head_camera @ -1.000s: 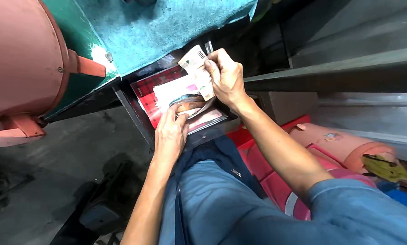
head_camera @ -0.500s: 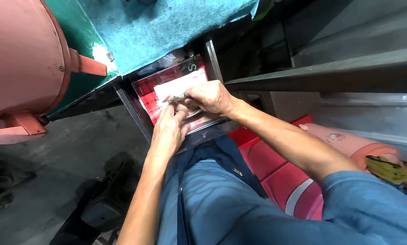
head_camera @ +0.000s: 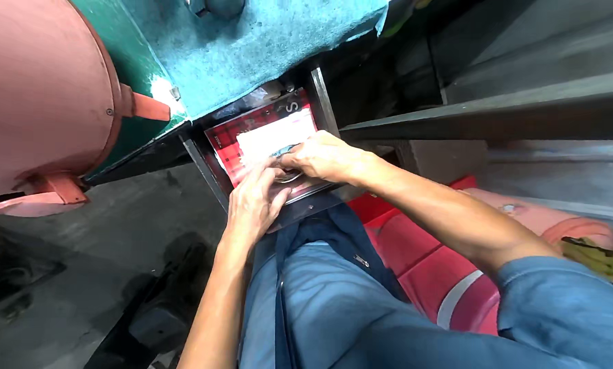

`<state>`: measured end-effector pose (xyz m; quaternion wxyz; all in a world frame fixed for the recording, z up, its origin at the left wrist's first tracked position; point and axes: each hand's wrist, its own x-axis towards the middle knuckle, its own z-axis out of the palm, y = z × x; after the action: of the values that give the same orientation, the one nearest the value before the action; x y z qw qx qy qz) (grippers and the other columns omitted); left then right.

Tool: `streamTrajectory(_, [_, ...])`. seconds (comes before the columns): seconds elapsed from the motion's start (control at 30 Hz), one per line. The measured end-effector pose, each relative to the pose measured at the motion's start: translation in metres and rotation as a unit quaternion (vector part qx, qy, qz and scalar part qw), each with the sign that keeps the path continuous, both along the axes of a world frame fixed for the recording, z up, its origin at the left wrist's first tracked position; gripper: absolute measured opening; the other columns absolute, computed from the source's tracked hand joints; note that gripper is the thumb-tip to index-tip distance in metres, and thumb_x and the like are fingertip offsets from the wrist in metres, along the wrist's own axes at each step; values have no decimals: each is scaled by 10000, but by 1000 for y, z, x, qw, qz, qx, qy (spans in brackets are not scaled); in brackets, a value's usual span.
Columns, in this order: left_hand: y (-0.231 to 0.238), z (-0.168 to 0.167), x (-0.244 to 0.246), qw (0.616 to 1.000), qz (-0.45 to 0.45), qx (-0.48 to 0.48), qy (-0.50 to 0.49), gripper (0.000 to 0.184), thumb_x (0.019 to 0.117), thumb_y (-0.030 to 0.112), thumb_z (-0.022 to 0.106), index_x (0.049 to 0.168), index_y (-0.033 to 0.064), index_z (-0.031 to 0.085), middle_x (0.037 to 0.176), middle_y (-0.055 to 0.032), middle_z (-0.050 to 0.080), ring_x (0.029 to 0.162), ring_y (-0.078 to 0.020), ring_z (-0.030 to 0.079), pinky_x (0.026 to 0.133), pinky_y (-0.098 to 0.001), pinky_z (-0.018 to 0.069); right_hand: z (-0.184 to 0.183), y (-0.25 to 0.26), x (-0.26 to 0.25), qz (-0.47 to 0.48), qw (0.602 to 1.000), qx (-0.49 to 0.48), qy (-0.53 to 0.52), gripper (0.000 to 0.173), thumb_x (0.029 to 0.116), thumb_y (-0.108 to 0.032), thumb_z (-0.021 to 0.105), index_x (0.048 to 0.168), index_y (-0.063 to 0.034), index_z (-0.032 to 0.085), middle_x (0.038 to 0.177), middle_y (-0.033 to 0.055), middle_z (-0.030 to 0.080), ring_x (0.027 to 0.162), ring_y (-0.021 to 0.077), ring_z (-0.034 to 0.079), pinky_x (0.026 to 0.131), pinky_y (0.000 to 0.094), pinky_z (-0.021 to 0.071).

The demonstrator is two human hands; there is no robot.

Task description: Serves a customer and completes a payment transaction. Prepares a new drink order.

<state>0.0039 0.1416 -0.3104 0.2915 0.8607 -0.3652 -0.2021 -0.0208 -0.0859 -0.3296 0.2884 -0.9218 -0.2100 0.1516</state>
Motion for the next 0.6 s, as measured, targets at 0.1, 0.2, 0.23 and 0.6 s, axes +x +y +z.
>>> streamTrajectory(0.1, [-1,5,6,1000,18,25,2,231,1015,235,626,1163,62,659,1029,-99,720,823,-251,712,735,-473,586,3,8,-4,-46,998,-33,17,196,1058,-216,515,1020,-101,669,692,98,634,655,325,661,589,505,498])
streamTrajectory(0.2, [-7,8,16,994,10,105,-16,218,1038,226,580,1126,71,706,925,-134,722,823,-326,723,718,-549,571,19,6,-5,-82,993,-66,56,160,1006,-227,619,1034,-69,629,690,114,621,669,350,663,611,527,507])
streamTrajectory(0.23, [-9,8,18,992,11,124,-22,225,1037,240,579,1064,76,731,892,-134,723,825,-332,723,717,-552,567,22,4,-6,-85,991,-71,70,139,994,-204,628,1011,-65,630,699,118,624,684,350,666,629,528,511])
streamTrajectory(0.6, [-41,34,37,955,67,288,19,113,921,189,703,967,127,785,1079,-144,659,957,-329,665,779,-524,541,14,5,-9,-168,983,-56,54,32,959,-60,616,981,-44,632,760,153,657,727,375,690,632,543,535])
